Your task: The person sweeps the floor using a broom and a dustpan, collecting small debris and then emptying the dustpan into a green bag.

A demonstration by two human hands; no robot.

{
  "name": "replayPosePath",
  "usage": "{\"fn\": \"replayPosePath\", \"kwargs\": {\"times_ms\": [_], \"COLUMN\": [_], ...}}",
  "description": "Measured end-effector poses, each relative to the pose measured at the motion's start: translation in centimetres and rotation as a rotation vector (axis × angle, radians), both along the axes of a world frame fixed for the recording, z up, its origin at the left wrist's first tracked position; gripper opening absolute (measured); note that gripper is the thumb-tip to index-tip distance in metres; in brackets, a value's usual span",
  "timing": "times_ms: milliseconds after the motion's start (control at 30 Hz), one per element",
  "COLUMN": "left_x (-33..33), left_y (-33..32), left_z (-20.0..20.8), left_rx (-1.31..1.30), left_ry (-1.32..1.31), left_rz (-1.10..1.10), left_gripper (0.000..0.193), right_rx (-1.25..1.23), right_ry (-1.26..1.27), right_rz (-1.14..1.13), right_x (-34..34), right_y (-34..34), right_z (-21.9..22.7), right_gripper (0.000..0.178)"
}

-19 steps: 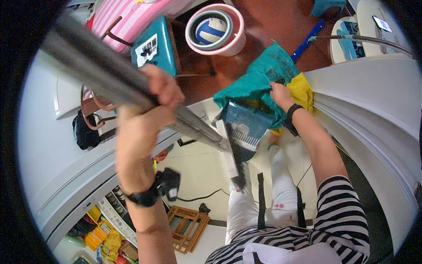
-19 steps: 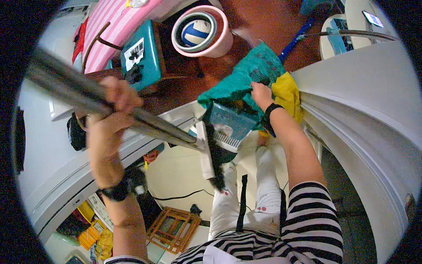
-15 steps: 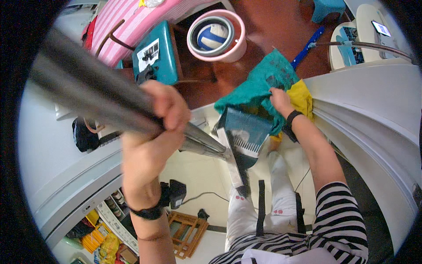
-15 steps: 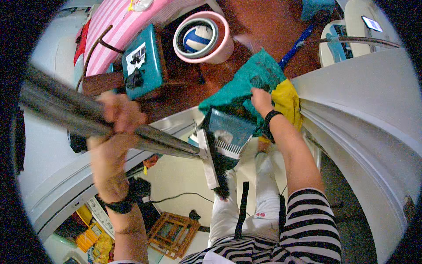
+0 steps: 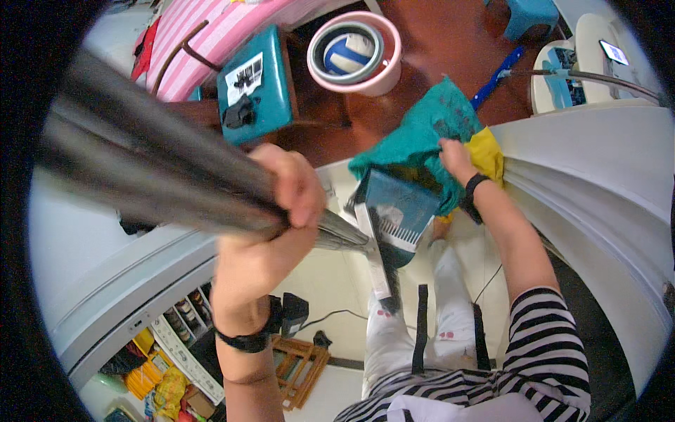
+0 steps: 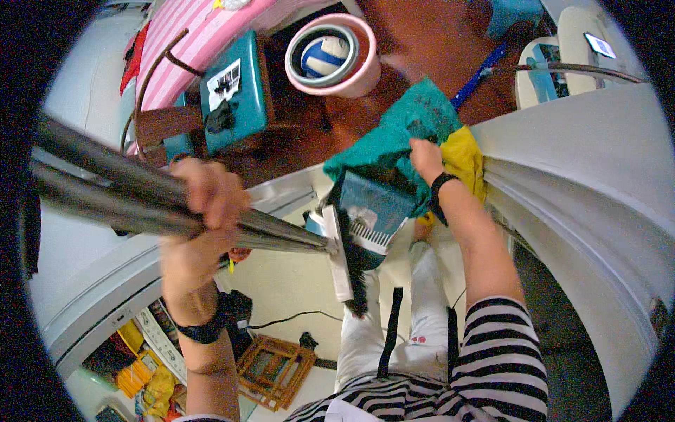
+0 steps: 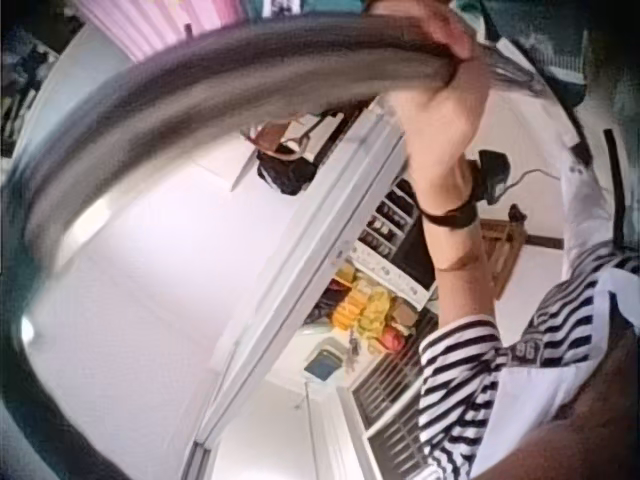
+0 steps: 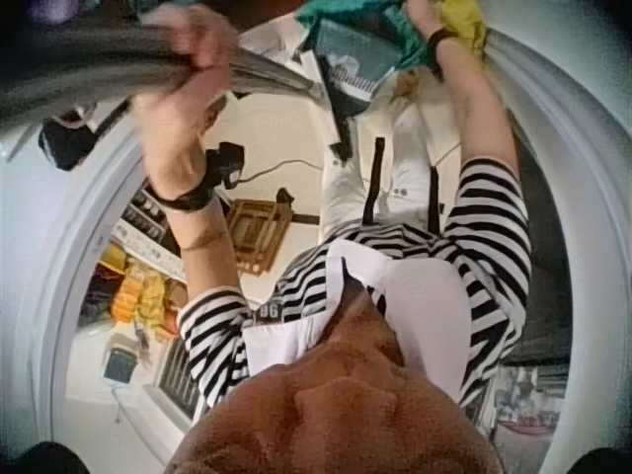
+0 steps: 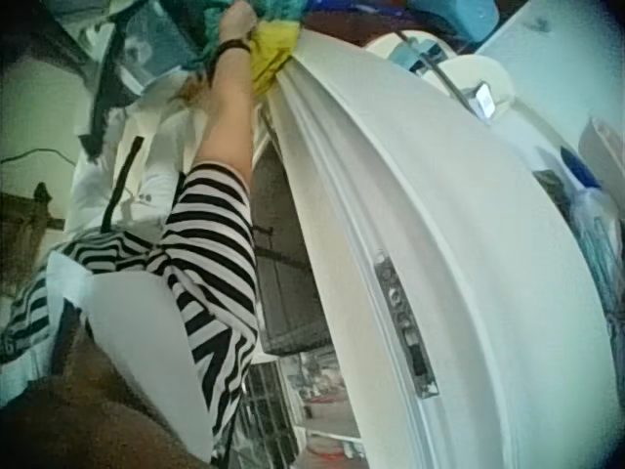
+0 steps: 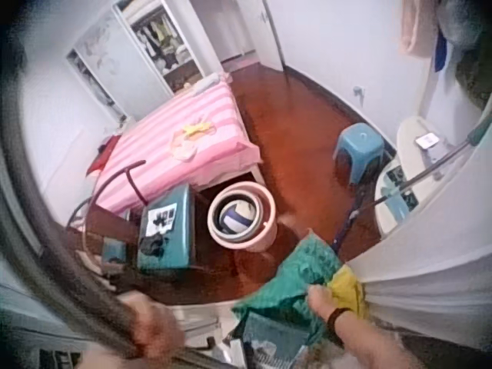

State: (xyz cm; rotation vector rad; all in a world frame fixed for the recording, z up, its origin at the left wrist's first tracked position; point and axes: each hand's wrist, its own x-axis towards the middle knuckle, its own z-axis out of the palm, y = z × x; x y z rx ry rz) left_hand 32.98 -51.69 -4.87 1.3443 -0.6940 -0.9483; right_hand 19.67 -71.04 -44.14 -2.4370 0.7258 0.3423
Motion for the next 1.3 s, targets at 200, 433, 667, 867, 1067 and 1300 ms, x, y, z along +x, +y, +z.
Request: {"fn": "replayPosePath", "kwargs": {"times_ms": [200,433,667,867,1067,1300], "left_x": [-0.2,-0.2,1.5,-1.1,-3.6,-7.1], "left_y": [1.9,4.0,6.3,10.2,13.4,18.7], "left_z": [-0.7,-1.2,0.3,-0.6,1.8,3.7], "left_rx": [0.136,0.132,0.05,0.053,-0.002,-0.055], "left_ry": [0.02,-0.026,0.002,-0.017,-0.019,-0.088], "left_rz": [0.158,0.105,0.192,0.131,0.261,0.191], "left_gripper": [0.031,0.034,0.037,0.034,0.036,0.034], "right_rx": [0.043,0.028,0.019,0.046,0.11,0.277], "right_ry": [0.041,0.034,-0.024,-0.085,-0.232,-0.274], "right_rz": [-0.017,-0.092,-0.084,-0.114,-0.289,-0.379], "right_x": [0.5,0.1,0.1,-1.4,-4.9,-13.8], "right_y": [2.2,1.7,1.0,2.7,4.5,9.6], "right_z": [0.6,0.3,1.4,1.7,2.3,3.1], "right_gripper": [0.026,0.026,0.027,0.026,0.035,0.034]}}
